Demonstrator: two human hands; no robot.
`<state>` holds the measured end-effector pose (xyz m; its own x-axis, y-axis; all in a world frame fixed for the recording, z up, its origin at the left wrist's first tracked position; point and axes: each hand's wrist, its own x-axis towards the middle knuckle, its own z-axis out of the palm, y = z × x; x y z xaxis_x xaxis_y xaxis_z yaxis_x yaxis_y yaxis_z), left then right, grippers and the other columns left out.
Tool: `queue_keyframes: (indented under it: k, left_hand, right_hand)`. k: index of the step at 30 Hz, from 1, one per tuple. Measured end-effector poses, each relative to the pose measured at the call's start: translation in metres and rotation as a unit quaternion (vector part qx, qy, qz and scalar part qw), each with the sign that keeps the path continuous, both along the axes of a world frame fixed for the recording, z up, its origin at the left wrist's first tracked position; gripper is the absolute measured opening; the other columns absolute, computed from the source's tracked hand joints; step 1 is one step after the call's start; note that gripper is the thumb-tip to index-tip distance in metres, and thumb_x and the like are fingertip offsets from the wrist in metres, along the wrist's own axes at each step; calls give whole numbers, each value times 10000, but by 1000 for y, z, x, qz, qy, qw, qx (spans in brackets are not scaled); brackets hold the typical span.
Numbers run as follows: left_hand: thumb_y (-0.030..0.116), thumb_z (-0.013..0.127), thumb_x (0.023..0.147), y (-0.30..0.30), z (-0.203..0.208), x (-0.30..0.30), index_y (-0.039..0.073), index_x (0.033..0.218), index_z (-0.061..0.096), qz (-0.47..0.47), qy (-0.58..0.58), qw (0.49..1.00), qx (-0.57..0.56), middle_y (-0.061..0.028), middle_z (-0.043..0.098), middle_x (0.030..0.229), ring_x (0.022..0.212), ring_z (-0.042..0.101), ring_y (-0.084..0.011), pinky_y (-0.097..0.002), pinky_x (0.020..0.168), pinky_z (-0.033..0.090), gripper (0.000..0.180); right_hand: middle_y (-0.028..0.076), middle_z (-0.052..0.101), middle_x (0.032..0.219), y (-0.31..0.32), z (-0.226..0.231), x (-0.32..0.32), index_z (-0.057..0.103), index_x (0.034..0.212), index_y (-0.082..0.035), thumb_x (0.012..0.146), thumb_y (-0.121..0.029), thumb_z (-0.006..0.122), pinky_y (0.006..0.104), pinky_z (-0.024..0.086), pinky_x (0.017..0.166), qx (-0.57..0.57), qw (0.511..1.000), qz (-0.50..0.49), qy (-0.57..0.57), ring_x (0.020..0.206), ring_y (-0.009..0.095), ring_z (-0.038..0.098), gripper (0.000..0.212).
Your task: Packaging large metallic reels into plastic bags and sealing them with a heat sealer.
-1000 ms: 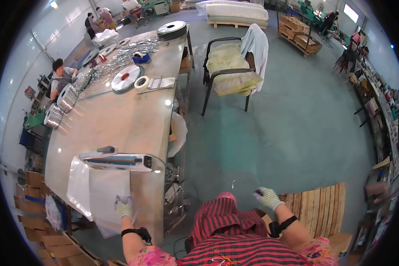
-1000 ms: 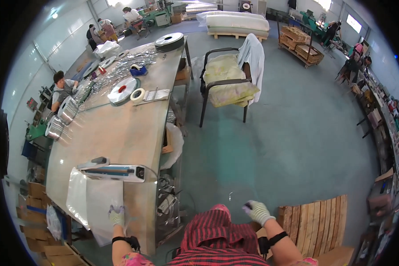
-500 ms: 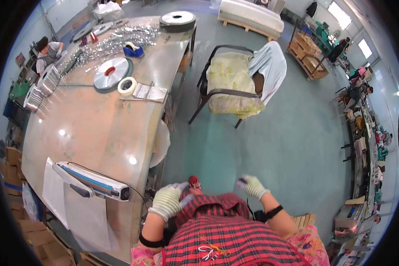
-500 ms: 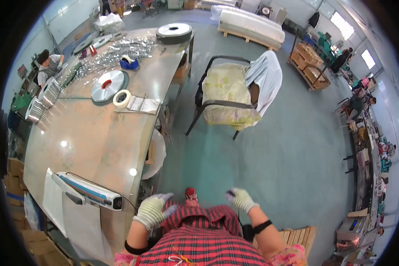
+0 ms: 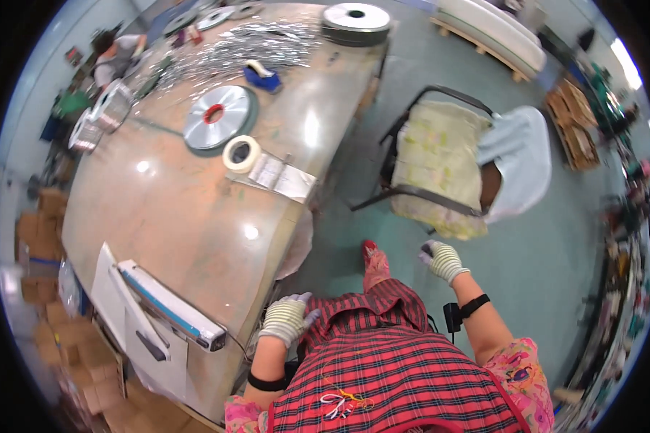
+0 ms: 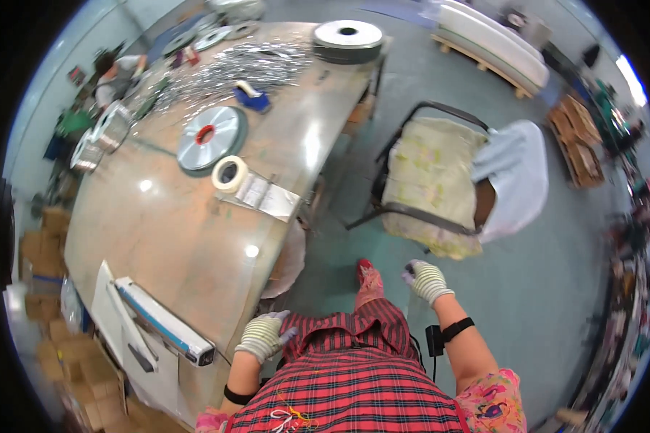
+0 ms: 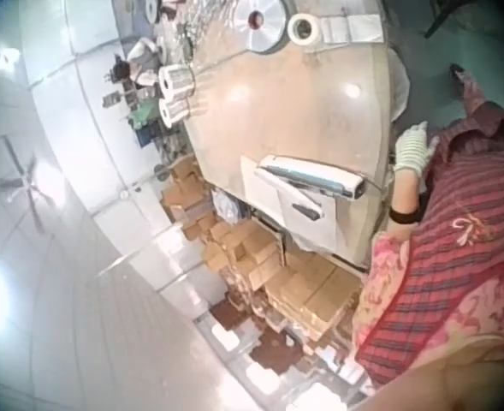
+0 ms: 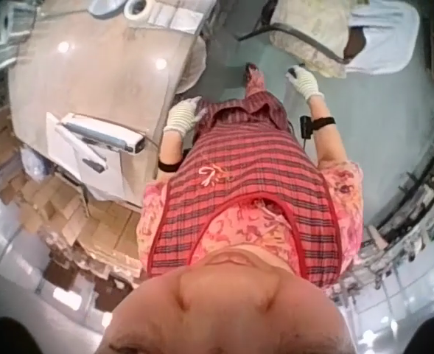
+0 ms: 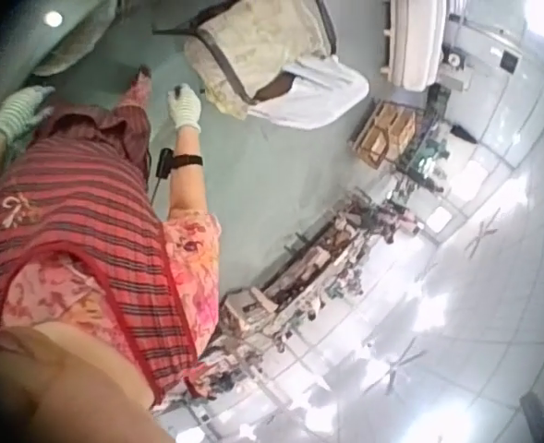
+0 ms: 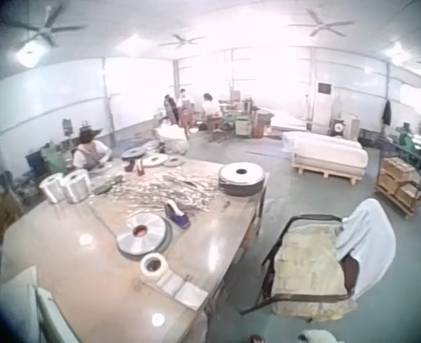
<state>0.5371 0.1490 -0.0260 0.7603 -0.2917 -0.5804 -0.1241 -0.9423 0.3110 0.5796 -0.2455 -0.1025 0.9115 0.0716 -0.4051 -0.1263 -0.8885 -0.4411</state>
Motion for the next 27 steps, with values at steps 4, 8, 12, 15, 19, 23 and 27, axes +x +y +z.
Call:
queue_keyframes:
  k: [4,8,12,15,19,23,27]
  left_hand:
    - [447,513,847,-32,7,43,81,1250,475,21,-9,999,-32,-172,567,1145,1055,535,-331,-415,916,415,545]
    - [451,523,834,-48,22,82,80,1229,494,80,-37,991,-103,-172,573,1133,1046,538,-332,-421,904,419,542]
    - [452,537,821,-16,-12,90,77,1209,505,142,-31,985,-94,-181,596,1066,984,558,-347,-444,860,433,541]
    - [427,550,820,-7,-16,124,71,1188,524,176,-48,979,-94,-193,609,1013,923,577,-363,-456,813,452,512]
    - [333,575,825,-1,-22,177,44,1151,550,193,-100,971,-97,-210,619,981,894,591,-375,-453,783,470,437]
    - [251,609,825,-16,-8,218,-1,1142,544,228,-141,932,-242,-220,611,1032,950,592,-366,-414,820,475,410]
    - [260,622,847,-37,-9,249,-32,1140,546,354,-74,842,-399,-168,628,1032,967,601,-234,-336,833,475,420]
  right_hand:
    - [184,638,933,-13,-7,89,621,981,-33,788,-318,600,403,474,787,-11,998,25,60,885,336,607,345]
    - [189,643,925,-52,-58,132,634,957,-29,796,-344,582,407,469,794,-30,996,64,57,889,329,612,358]
    - [198,637,954,-54,-45,178,625,993,-18,793,-355,566,402,466,812,-30,987,51,151,917,337,608,396]
    - [221,629,958,-54,-37,191,620,1010,-10,803,-346,566,403,453,821,-7,993,58,99,925,356,595,399]
    - [223,628,949,-59,-13,240,618,1014,-4,813,-319,569,400,455,804,-20,994,55,90,897,361,598,377]
    - [207,640,936,-47,33,339,611,1002,-9,826,-326,575,395,470,789,-14,999,44,-5,889,356,610,364]
    - [209,639,955,-39,57,427,610,999,-13,823,-312,595,395,470,807,22,996,37,-74,916,361,607,347]
